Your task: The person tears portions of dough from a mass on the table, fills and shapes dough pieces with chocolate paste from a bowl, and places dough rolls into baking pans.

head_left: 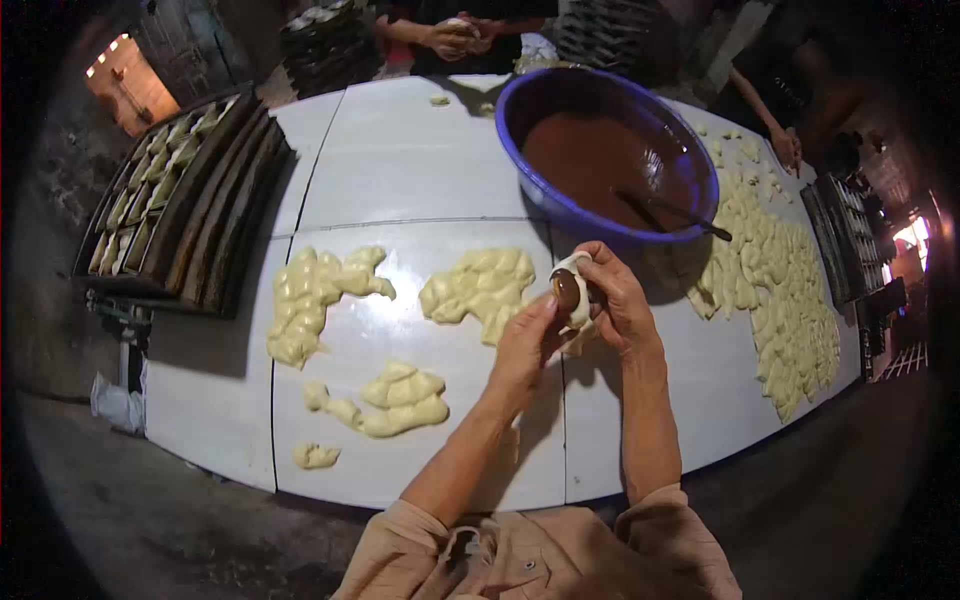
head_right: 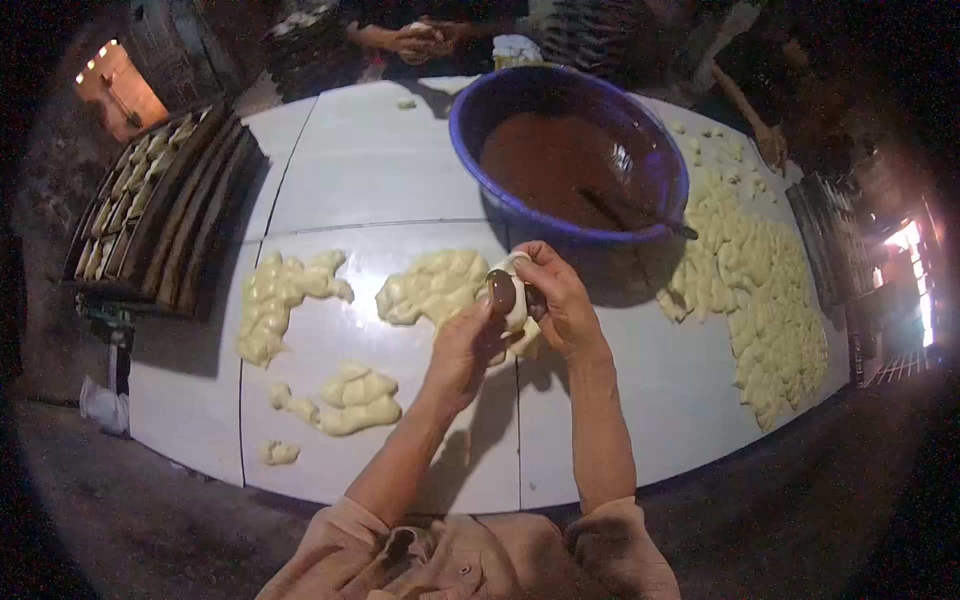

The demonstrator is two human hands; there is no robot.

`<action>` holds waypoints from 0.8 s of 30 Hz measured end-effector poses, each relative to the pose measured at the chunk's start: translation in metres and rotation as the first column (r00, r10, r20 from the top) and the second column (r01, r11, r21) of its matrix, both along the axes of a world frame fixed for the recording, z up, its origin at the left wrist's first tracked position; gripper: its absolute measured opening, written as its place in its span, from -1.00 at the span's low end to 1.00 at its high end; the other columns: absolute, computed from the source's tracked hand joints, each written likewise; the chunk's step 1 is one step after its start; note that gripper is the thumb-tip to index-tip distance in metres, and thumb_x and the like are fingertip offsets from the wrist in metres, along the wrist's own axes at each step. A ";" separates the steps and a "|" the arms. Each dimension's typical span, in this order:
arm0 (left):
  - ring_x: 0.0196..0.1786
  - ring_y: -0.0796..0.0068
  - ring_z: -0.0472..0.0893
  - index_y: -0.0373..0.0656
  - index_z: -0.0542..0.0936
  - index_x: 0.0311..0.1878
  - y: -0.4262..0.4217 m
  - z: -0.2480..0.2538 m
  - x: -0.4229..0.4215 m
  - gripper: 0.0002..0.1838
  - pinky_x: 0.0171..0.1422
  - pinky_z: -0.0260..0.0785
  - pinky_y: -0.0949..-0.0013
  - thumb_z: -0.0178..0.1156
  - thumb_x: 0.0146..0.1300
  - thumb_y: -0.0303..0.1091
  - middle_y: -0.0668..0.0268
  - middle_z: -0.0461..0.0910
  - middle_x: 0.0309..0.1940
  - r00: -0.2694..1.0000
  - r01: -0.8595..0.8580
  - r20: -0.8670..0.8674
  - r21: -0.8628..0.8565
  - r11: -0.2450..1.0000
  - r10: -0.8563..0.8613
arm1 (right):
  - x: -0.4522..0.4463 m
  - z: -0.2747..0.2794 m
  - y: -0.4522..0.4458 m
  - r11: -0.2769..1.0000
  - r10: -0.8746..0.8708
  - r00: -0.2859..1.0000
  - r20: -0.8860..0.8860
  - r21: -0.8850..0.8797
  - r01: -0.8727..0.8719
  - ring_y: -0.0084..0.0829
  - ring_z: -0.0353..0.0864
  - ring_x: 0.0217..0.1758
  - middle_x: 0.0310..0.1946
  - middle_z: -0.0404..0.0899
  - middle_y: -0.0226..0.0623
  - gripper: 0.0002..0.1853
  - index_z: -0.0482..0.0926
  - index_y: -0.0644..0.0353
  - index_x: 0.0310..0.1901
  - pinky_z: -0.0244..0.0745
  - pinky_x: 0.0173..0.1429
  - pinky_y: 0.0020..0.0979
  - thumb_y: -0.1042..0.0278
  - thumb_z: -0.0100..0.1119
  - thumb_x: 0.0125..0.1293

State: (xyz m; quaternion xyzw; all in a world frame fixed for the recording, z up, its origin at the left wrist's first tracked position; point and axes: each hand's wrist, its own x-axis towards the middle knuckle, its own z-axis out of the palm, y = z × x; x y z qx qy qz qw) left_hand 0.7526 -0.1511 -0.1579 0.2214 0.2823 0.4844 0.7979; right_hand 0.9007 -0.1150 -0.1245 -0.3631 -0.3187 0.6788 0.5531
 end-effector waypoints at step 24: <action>-0.14 0.50 0.68 -0.25 0.63 0.10 -0.022 0.013 -0.112 -0.56 -0.16 0.58 0.45 0.39 0.27 -0.17 0.26 0.69 -0.13 0.890 0.008 -0.456 0.028 1.000 0.005 | -0.092 -0.042 -0.091 0.932 -0.153 0.855 0.495 0.360 -0.041 -0.59 0.55 -0.11 -0.08 0.63 -0.35 -0.73 0.64 0.24 0.06 0.45 -0.05 -0.54 0.46 0.29 0.35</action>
